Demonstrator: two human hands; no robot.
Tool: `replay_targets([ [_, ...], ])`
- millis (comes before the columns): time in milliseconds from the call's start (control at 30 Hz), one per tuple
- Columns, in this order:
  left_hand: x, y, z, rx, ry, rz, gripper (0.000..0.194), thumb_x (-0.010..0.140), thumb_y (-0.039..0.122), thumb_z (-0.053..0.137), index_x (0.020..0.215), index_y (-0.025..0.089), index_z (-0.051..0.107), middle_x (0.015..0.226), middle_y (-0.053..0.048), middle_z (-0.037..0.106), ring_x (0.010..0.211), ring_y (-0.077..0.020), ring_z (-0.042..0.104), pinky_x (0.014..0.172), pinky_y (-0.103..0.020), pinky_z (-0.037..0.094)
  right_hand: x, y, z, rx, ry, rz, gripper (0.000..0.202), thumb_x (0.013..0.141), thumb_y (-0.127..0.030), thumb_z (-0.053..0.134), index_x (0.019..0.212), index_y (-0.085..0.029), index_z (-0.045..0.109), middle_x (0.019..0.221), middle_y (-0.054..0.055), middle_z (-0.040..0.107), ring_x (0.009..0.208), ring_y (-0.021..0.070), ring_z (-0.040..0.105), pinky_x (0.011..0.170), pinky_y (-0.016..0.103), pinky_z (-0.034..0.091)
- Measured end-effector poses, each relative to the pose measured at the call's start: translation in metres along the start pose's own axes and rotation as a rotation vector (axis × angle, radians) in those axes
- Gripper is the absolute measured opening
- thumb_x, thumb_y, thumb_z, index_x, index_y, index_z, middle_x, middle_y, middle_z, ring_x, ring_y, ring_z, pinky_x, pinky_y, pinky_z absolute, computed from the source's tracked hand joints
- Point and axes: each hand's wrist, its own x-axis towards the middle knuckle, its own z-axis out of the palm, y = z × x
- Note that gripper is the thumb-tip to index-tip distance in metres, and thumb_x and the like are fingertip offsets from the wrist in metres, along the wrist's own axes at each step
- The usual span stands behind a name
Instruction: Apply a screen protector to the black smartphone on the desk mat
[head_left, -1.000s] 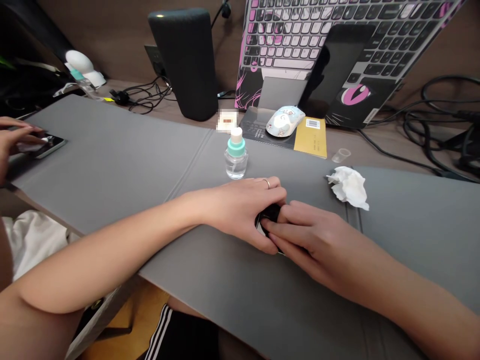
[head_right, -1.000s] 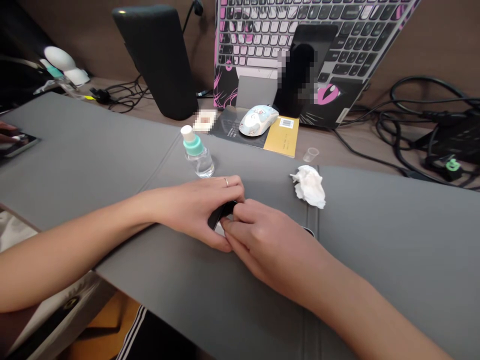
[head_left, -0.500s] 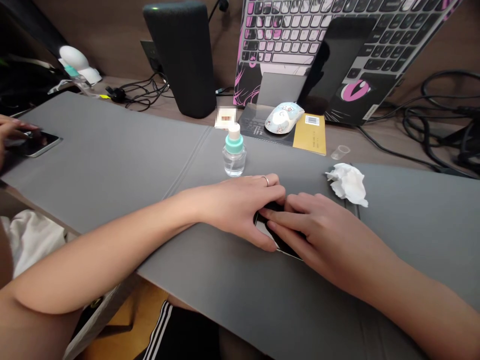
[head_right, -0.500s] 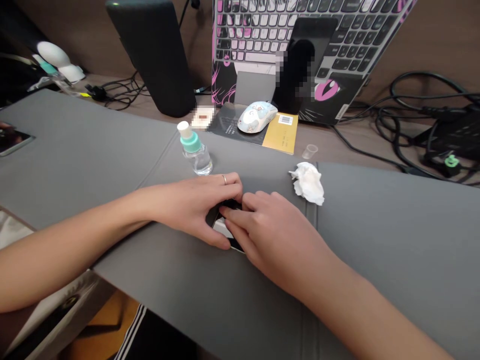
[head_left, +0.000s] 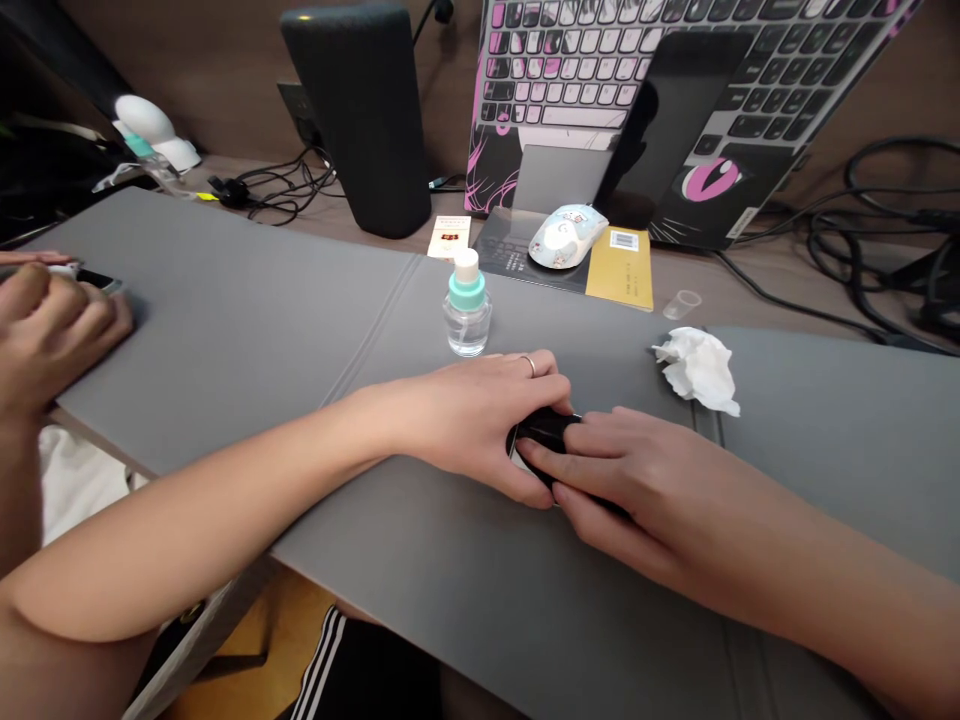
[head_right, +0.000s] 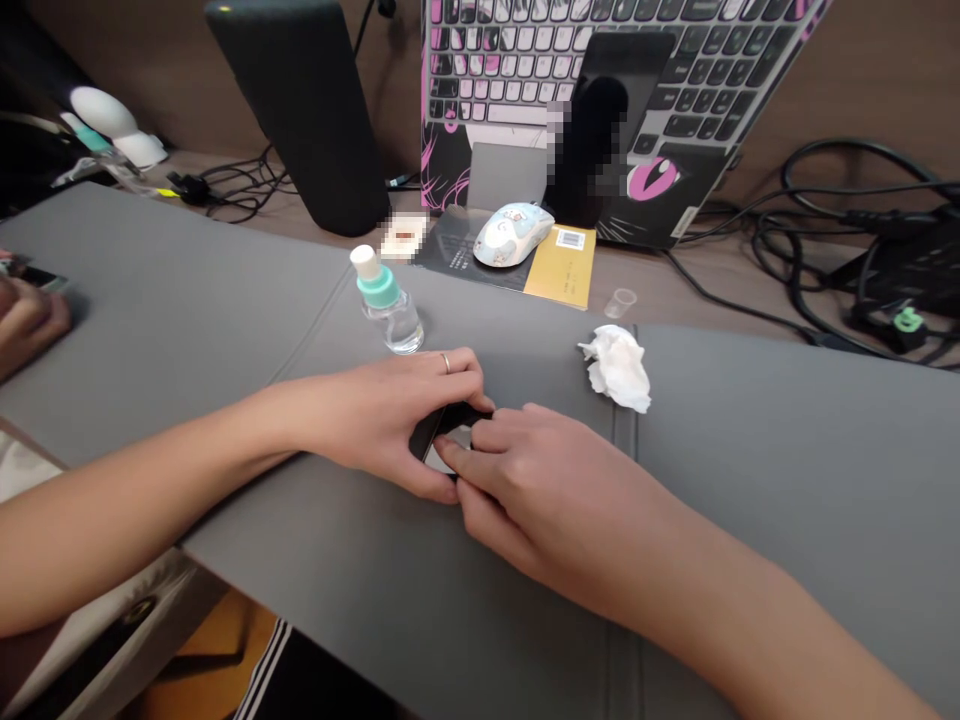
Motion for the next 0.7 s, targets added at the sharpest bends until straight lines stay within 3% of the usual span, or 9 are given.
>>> replay_targets([
  [500, -0.002, -0.001, 0.001, -0.016, 0.002, -0.016, 0.047, 0.077, 0.049, 0.079, 0.108, 0.021, 0.056, 0.110, -0.004, 0.053, 0.096, -0.0210, 0.057, 0.074, -0.032, 0.044, -0.011, 0.002, -0.017, 0.194, -0.121, 0.057, 0.029, 0.104, -0.025, 0.045, 0.090, -0.024, 0.070, 0.077, -0.001, 0.056, 0.064, 0.0135, 0.053, 0.062, 0.030, 0.037],
  [700, -0.001, -0.001, 0.001, -0.009, -0.007, -0.027, 0.052, 0.077, 0.052, 0.080, 0.112, 0.021, 0.057, 0.110, -0.004, 0.054, 0.095, -0.0207, 0.057, 0.075, -0.031, 0.044, -0.015, 0.004, -0.022, 0.310, -0.147, 0.110, 0.030, 0.105, -0.028, 0.046, 0.089, -0.024, 0.071, 0.079, -0.001, 0.061, 0.068, 0.0121, 0.060, 0.063, 0.028, 0.041],
])
